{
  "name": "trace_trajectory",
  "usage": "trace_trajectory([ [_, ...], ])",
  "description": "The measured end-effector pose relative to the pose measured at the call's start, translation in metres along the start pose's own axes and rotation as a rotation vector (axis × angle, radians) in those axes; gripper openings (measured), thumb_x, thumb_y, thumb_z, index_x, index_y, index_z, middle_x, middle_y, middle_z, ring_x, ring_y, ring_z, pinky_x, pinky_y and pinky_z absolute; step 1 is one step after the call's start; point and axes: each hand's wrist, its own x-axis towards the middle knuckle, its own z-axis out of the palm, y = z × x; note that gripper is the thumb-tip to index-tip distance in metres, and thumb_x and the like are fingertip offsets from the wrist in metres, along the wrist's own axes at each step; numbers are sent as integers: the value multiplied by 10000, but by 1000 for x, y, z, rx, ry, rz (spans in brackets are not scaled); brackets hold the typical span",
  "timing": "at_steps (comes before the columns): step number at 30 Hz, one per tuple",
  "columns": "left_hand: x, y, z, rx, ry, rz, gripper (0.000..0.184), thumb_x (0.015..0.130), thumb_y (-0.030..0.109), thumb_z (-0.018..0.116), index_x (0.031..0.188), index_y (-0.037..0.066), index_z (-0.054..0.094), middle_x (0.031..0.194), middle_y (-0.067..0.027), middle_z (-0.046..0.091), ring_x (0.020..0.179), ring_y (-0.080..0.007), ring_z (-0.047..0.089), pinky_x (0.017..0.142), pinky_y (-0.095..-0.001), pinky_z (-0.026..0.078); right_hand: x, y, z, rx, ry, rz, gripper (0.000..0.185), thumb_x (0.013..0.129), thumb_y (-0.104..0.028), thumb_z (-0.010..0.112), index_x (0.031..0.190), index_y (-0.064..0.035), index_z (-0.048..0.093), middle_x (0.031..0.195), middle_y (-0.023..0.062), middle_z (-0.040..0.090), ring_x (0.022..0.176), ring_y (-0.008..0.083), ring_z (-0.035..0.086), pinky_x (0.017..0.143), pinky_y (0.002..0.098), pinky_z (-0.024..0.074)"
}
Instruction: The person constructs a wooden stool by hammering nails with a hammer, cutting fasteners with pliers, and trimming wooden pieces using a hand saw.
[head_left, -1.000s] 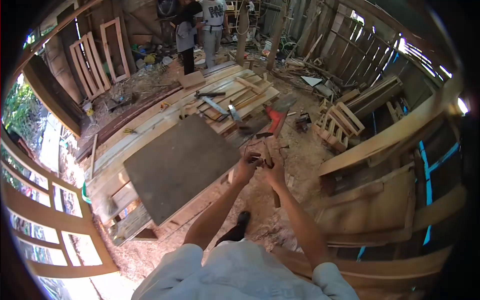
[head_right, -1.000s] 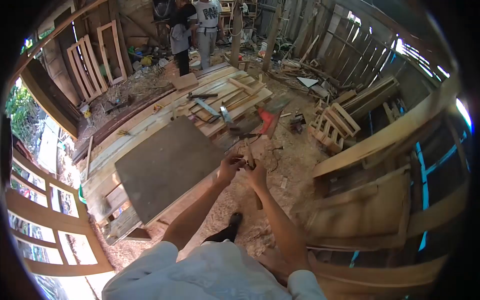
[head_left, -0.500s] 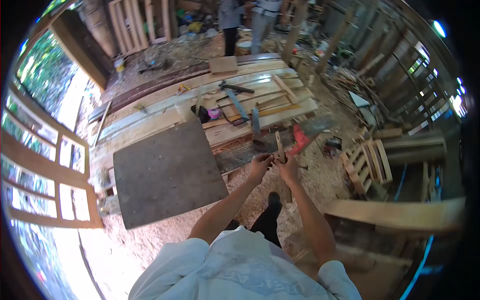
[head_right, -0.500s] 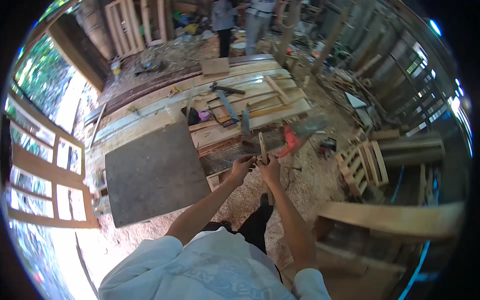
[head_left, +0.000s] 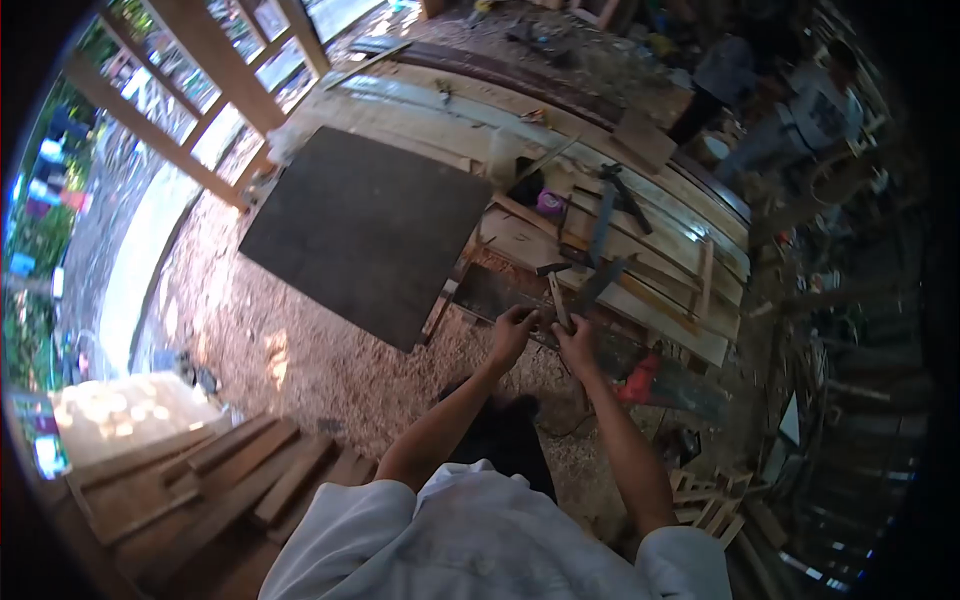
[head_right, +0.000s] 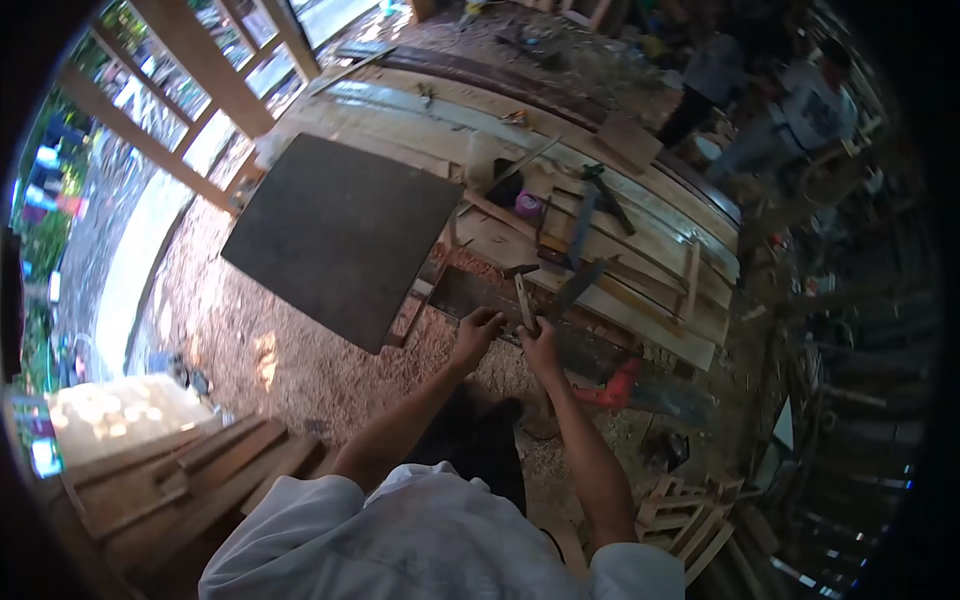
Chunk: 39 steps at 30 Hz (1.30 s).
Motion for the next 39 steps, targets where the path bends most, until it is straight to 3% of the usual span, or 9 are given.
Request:
trace_trajectory([
  [3, -3, -18, -18, 159, 100, 8, 226, 854, 185, 649, 985, 1, 667, 874, -106, 695, 779, -183, 653, 725, -303, 495, 0, 44, 17, 52, -73, 170, 290, 835, -163, 662, 1006, 57, 585, 797, 128, 638, 722, 188, 605, 655, 342, 471],
  [10, 19, -87, -64, 354, 457, 56, 195, 827, 144, 652, 988, 35, 663, 967, -132, 688, 849, -275, 660, 779, -360, 506, 19, 1, 13, -49, -430, 506, 427, 854, -193, 633, 1190, 53, 540, 785, 152, 665, 690, 212, 658, 611, 340, 501],
  [12, 30, -112, -83, 746, 476, 418, 168, 804, 114, 656, 956, 43, 656, 1077, -134, 658, 969, -306, 619, 841, -385, 487, 24, 85, 33, -149, -485, 320, 473, 856, -214, 625, 1226, 56, 509, 864, 202, 674, 815, 305, 673, 726, 385, 510],
  [20, 95, -153, -120, 1091, 491, 459, 124, 813, 1, 538, 931, -31, 518, 1438, -168, 384, 1332, -354, 339, 1046, -420, 358, 57, 182, 67, -245, -566, -38, 476, 899, -227, 552, 1277, 51, 471, 1014, 257, 650, 984, 396, 626, 871, 415, 482],
  [24, 98, -164, -124, 1092, 472, 469, 95, 830, 7, 545, 894, -35, 490, 1437, -156, 391, 1320, -347, 364, 1048, -429, 356, 67, 153, 62, -188, -741, 105, 452, 924, -229, 530, 1260, 64, 452, 948, 273, 636, 933, 407, 631, 771, 435, 477],
  [29, 106, -177, -145, 752, 534, 668, 114, 820, 1, 610, 884, -17, 518, 1294, -122, 554, 1013, -353, 619, 735, -363, 547, 82, 113, 88, -75, -768, -72, 409, 935, -234, 520, 1204, 70, 469, 923, 304, 618, 914, 436, 617, 747, 453, 467],
  [31, 107, -180, -151, 787, 541, 617, 118, 822, 2, 609, 897, -16, 519, 1303, -100, 550, 1008, -350, 619, 728, -377, 537, 90, 112, 106, -56, -790, -49, 391, 941, -233, 517, 1181, 73, 481, 926, 311, 616, 909, 446, 610, 750, 466, 463],
  [33, 105, -182, -150, 812, 539, 525, 114, 827, -8, 593, 916, -12, 522, 1317, -42, 545, 983, -333, 620, 707, -414, 508, 93, 120, 126, -156, -673, -350, 370, 957, -237, 500, 1139, 84, 492, 852, 316, 618, 837, 462, 612, 691, 488, 468],
  [39, 105, -182, -151, 920, 583, 609, 107, 841, 10, 583, 942, 5, 547, 1315, -27, 543, 962, -306, 601, 758, -391, 518, 91, 121, 134, -289, -740, -282, 374, 972, -252, 489, 1145, 78, 464, 818, 311, 619, 773, 474, 608, 620, 463, 455],
])
